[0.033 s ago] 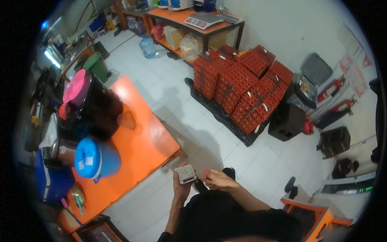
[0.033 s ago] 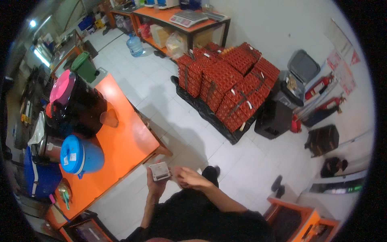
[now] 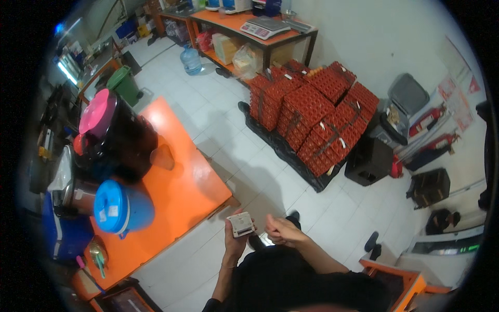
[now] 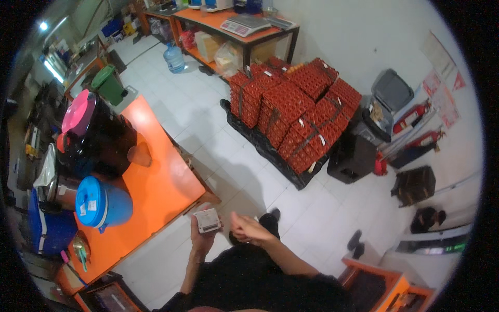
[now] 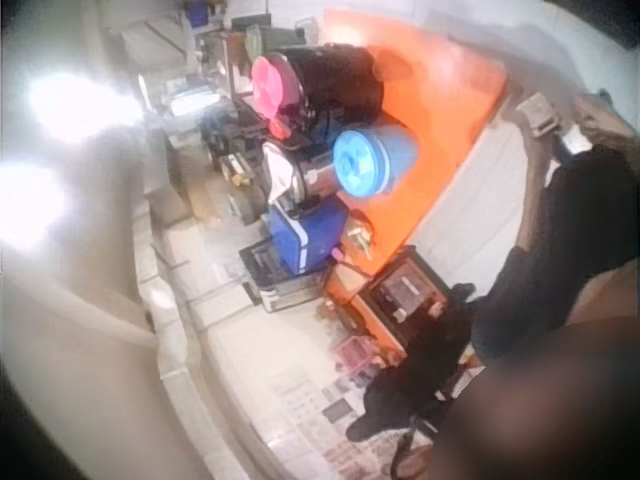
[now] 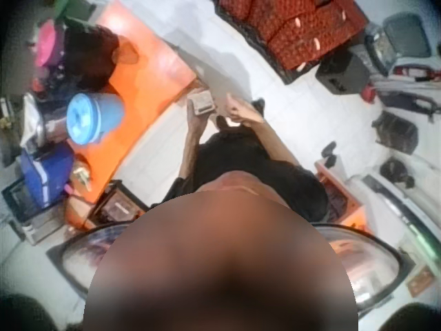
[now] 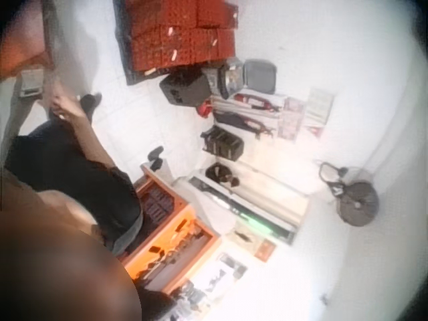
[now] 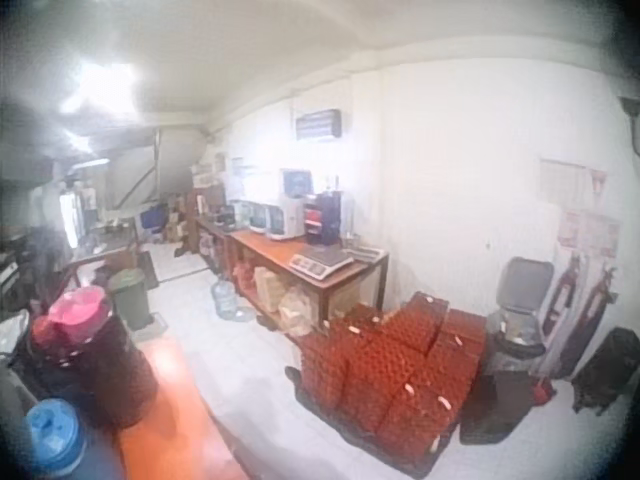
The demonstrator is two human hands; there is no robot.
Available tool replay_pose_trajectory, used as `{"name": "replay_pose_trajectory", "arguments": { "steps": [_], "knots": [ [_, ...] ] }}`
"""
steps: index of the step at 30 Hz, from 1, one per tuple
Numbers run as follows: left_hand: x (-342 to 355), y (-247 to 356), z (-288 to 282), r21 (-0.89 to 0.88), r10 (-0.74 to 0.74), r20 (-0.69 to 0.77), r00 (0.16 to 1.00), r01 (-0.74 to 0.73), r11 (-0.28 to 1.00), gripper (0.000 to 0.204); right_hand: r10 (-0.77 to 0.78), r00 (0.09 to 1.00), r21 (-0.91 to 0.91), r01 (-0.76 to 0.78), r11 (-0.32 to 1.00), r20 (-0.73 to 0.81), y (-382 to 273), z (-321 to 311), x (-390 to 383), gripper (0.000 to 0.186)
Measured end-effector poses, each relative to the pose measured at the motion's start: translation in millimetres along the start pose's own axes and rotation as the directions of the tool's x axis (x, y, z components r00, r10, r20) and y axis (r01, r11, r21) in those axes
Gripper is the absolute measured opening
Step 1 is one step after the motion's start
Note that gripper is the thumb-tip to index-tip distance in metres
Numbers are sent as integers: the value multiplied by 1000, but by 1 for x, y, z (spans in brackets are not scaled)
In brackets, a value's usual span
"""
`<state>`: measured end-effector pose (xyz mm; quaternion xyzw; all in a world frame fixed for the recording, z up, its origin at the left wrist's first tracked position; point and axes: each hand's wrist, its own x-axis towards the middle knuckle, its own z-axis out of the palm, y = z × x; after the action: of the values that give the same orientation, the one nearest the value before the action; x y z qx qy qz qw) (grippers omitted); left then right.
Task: The person opens the back of several small white digital timers, inserts batteries into each, and closes the covers. They handle the timers one at a time, checking the display after each battery installation.
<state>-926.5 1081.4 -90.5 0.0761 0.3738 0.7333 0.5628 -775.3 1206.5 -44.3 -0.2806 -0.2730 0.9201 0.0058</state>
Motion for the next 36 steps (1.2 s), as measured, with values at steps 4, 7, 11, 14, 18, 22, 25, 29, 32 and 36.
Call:
{"name": "replay_pose_trajectory", "arguments": {
  "steps": [4,7,11,14,18,22,25,29,32,36],
  "knots": [
    [89,8,5,-10,-8,-22,1000,8,1000,68,29,990,114,-13,993,-135,-65,-40,46,56],
    [169,19,11,-44,15,0,1000,-15,999,70,35,976,1,-36,999,-216,-121,-69,95,32],
    [282,49,37,-142,45,-102,994,-59,988,73,37,977,-140,-67,988,-211,-229,-106,166,16],
    [344,89,60,-209,59,-213,975,-105,972,72,6,992,-200,-31,979,-126,-320,-119,211,23],
    [389,138,68,-199,218,-324,921,-291,936,70,22,1000,-310,-19,950,6,-430,-117,295,30],
    [434,170,37,-123,312,-508,803,-426,896,70,200,948,-511,-48,858,247,-504,-97,417,22],
    [477,196,4,24,377,-651,659,-479,877,60,365,880,-622,-107,776,303,-535,-70,510,18],
    [565,271,-34,625,645,-620,447,-215,750,58,394,892,-667,-156,728,222,-563,-16,629,29],
    [637,369,-49,816,702,-523,483,47,576,75,139,956,-895,185,406,260,-595,33,705,30],
    [736,506,-61,999,816,-34,577,41,12,90,61,958,-913,248,323,282,-670,82,787,30]
  ]
}}
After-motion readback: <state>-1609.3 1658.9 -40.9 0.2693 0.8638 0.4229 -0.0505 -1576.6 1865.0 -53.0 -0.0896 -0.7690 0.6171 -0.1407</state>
